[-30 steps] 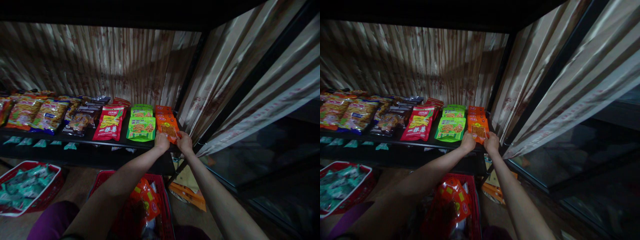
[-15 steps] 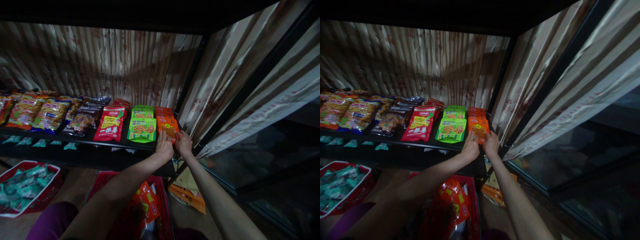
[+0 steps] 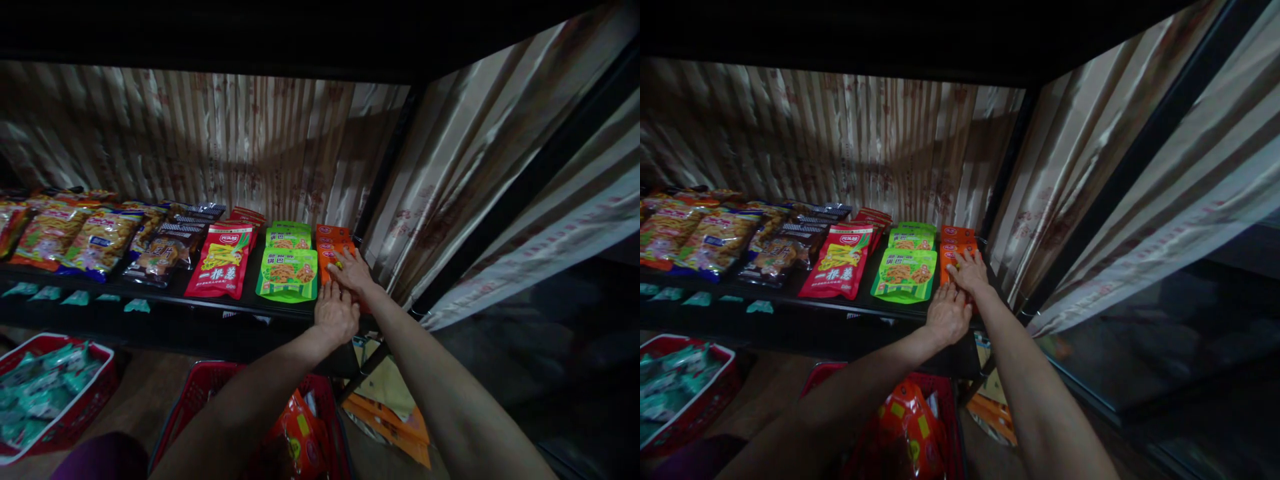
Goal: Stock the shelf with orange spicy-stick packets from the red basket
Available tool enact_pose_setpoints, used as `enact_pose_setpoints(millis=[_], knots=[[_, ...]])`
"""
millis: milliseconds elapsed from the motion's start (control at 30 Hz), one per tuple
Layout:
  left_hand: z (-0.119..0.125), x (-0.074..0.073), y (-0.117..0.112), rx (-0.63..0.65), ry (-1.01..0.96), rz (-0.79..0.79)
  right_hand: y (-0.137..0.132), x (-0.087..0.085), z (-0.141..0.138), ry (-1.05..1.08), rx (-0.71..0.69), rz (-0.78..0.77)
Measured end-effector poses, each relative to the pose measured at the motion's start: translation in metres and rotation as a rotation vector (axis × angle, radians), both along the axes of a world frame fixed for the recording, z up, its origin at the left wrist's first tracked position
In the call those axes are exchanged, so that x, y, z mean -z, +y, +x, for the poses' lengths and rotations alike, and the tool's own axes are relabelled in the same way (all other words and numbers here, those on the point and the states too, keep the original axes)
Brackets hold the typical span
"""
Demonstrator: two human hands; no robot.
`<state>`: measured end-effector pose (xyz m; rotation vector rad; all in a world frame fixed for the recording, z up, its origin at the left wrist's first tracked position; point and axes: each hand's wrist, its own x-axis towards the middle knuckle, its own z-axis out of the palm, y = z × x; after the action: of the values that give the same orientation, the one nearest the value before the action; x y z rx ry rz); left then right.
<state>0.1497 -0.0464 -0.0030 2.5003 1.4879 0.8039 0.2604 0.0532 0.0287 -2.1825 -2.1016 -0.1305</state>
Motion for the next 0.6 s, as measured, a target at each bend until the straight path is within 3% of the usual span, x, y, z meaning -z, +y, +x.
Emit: enact_pose_setpoints(millis=[300,600], knots=[[-0.003,0.006,-0.001,0.061,0.087,0.026,0.035,-0.003,-0.002,-0.058,0.003,-0.099],[-0.007,0.004,-0.001,0.091,0.122,0.009,0.048,0.015,0.006,0.024,0.043,-0.135]])
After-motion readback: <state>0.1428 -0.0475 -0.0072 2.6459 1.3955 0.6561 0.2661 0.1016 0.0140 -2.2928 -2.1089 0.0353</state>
